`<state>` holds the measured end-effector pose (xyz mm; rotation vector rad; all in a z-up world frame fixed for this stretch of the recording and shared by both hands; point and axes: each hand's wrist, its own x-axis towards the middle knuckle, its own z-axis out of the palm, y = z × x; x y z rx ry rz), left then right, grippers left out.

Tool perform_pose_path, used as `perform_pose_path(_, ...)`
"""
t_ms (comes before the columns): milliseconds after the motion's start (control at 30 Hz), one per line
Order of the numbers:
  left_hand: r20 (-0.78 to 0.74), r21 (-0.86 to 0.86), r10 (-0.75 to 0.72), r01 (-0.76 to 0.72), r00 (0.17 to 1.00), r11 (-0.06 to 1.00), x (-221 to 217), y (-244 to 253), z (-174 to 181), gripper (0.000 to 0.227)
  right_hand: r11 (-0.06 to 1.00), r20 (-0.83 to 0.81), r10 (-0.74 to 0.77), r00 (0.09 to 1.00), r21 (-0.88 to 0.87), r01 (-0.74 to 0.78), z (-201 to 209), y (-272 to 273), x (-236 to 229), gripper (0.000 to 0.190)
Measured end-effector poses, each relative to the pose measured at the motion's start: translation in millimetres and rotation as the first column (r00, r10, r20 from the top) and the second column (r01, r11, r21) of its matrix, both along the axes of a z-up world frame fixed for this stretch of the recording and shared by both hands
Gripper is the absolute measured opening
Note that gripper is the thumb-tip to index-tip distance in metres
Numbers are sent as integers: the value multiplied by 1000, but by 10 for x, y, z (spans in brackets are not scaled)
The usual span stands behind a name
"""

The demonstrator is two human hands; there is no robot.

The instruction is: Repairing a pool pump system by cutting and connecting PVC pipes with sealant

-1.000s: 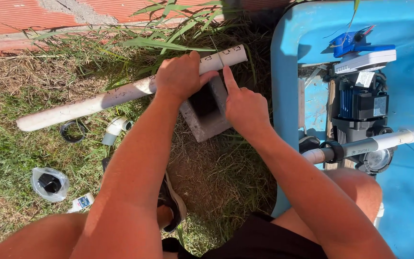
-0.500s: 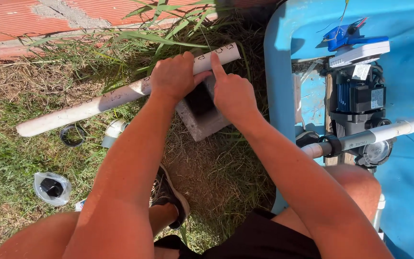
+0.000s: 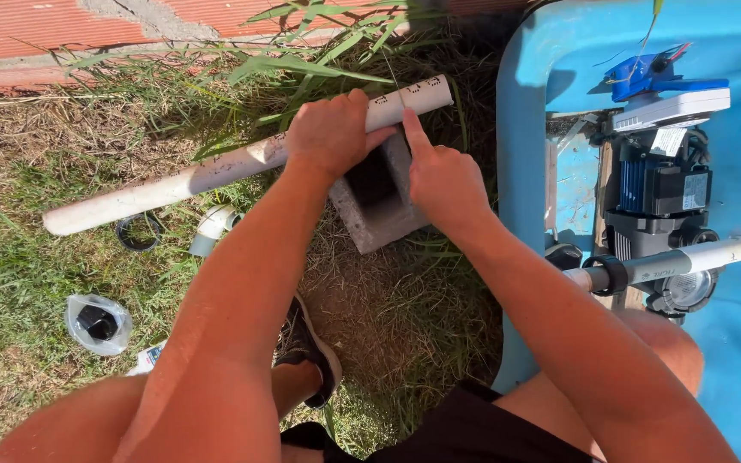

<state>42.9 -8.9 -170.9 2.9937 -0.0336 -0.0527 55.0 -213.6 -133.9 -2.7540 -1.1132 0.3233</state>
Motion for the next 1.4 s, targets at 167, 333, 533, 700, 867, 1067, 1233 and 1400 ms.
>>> perform_pose_path(167, -202, -48, 49, -60, 978, 997, 92, -61, 159, 62, 995, -42, -101, 994, 18, 101, 85, 11, 4, 61)
perform_pose_path(333, -167, -70, 36, -49, 985, 996, 63, -45, 108, 59, 1000, 50, -26, 998, 0, 26, -54, 36, 96, 64)
perform_pose_path(533, -234, -44, 89, -102, 968, 994, 15, -55, 149, 59, 1000, -30, -20, 999, 1, 20, 13, -81, -17, 64)
perform_pose_path(700, -279, -82, 45, -71, 959, 994, 61, -8, 312, 58, 990, -87, -120, 989, 62, 125, 99, 205, 97, 62)
perform_pose_path(867, -225, -14, 81, -86, 971, 996, 35, 31, 211, 58, 996, 24, -30, 999, 84, 28, -129, 71, 79, 61)
perform_pose_path(1067, -240, -86, 39, -61, 970, 994, 100, -98, 220, 58, 999, 28, -51, 998, 4, 51, 28, -129, -36, 63)
perform_pose_path(1233, -253, -87, 52, -76, 966, 993, 107, -59, 245, 58, 994, 15, -75, 997, 81, 73, -53, 41, 90, 63)
perform_pose_path(1400, -295, -95, 129, -164, 947, 982, 84, -83, 325, 59, 996, 60, -53, 997, 73, 49, -77, -168, -60, 60)
